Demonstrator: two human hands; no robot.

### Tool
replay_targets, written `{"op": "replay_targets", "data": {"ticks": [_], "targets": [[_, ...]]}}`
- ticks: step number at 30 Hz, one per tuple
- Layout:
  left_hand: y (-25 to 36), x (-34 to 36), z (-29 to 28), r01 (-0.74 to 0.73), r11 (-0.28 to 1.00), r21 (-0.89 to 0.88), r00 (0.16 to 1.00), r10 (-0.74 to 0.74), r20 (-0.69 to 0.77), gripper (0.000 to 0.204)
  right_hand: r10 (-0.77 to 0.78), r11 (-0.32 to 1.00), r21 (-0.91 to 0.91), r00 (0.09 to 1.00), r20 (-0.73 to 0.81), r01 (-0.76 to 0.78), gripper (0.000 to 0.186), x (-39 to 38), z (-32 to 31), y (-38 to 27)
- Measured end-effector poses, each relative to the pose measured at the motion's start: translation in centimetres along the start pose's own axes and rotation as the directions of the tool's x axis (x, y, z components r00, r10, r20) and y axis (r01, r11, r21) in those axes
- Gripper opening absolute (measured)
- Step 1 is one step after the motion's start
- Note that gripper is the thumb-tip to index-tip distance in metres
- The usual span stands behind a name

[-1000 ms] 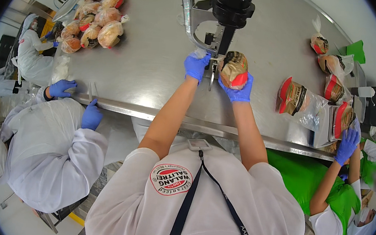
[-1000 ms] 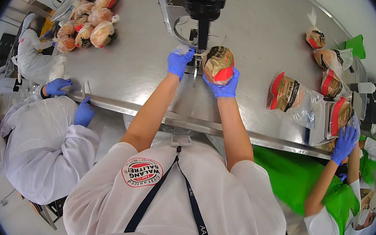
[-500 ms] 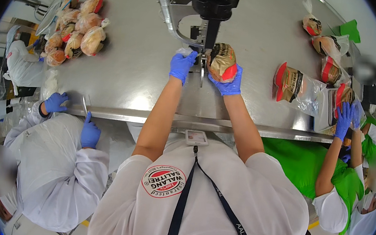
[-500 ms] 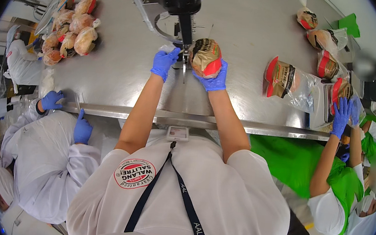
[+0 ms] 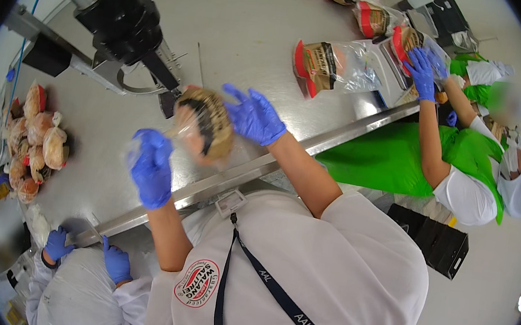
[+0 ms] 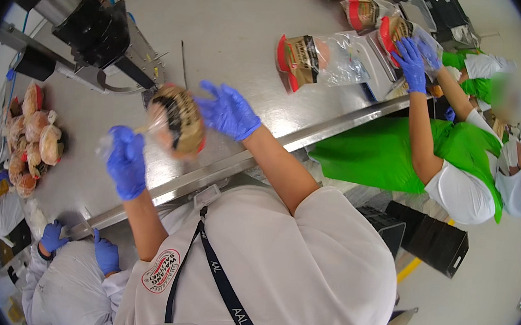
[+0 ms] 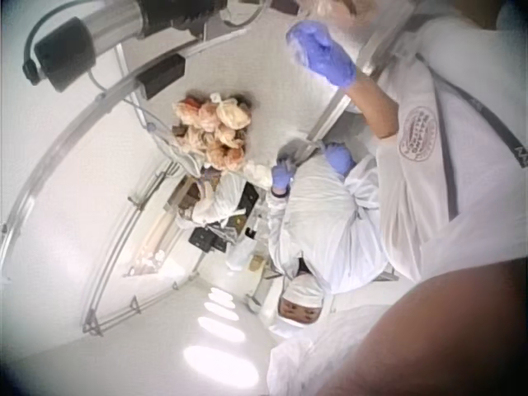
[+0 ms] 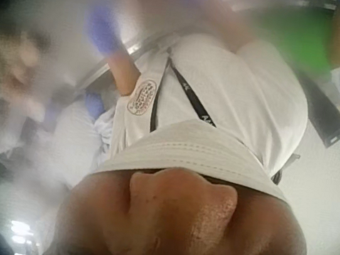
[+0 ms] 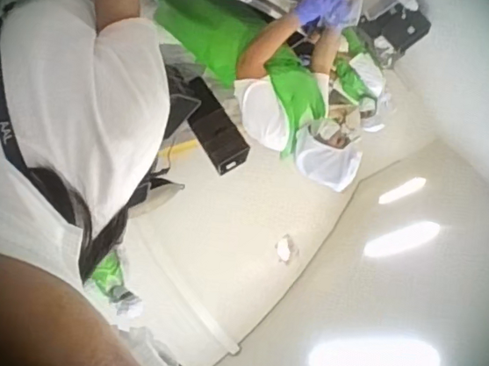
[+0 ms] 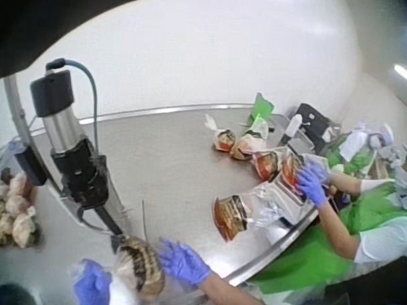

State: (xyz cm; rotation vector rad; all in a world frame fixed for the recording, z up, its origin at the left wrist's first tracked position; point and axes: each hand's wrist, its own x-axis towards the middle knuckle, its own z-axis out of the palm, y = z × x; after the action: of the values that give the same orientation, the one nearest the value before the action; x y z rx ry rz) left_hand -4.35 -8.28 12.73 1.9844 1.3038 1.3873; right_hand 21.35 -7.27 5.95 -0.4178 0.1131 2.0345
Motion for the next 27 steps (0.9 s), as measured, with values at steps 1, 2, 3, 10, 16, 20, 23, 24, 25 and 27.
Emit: {"op": "replay_targets", "data": {"ticks": [1,2,3,10,16,20,23,24,25,27], "targets": [[1.2,0.2,-1.3,-0.101,0.990,0.094,0.993,0.107,-0.056,0.005,-0.111,0.994,-0.031,0.990,-0.085,0.109,0.029,-0.3,-1.2,-1.4],[1.0,0.0,-2.9,-0.077,0.989,0.124,0.991,0.089,-0.100,0.009,-0.233,0.972,-0.069,0.958,-0.164,0.224,0.025,-0.6,-2.7,-3.2],[0.2,-0.2,-5.0,-0.051,0.987,0.154,0.987,0.073,-0.144,0.013,-0.358,0.933,-0.004,0.922,-0.148,0.361,0.017,-0.9,-6.1,-5.7],[-8.4,-3.5,-17.3,0.582,0.762,-0.285,0.638,-0.645,-0.421,0.013,-0.632,0.747,-0.475,0.277,-0.724,0.466,0.033,-7.5,-13.7,-21.2],[-19.7,-6.6,-19.8,0.581,0.762,-0.286,0.551,-0.627,-0.550,0.028,-0.917,0.397,-0.893,0.056,-0.394,0.213,0.042,-6.3,-19.4,-29.6],[-14.8,-5.3,-18.1,0.347,0.911,-0.223,0.577,-0.395,-0.714,0.035,-0.869,-0.492,-0.808,0.233,0.436,-0.325,0.019,-5.6,-14.1,-25.1],[-3.6,-0.9,-7.4,0.188,0.873,-0.450,0.816,-0.394,-0.424,0.032,-0.964,0.018,-0.858,0.237,0.121,0.514,0.015,-5.6,-6.2,-17.2],[-1.9,-1.2,-4.6,0.187,0.748,-0.636,0.911,-0.375,-0.172,0.034,-0.921,0.116,-0.811,0.367,0.128,0.574,0.018,-5.5,-6.9,-16.8],[-0.5,-1.9,-1.6,0.272,0.608,-0.746,0.938,-0.339,0.066,0.036,-0.928,0.063,-0.841,0.343,0.149,0.538,0.020,-4.4,-3.7,-12.9],[0.3,-3.5,5.3,0.041,0.947,-0.318,0.959,0.051,0.277,0.052,-0.865,0.051,-0.832,0.440,0.239,0.553,0.020,-3.3,-1.6,-8.4]]}}
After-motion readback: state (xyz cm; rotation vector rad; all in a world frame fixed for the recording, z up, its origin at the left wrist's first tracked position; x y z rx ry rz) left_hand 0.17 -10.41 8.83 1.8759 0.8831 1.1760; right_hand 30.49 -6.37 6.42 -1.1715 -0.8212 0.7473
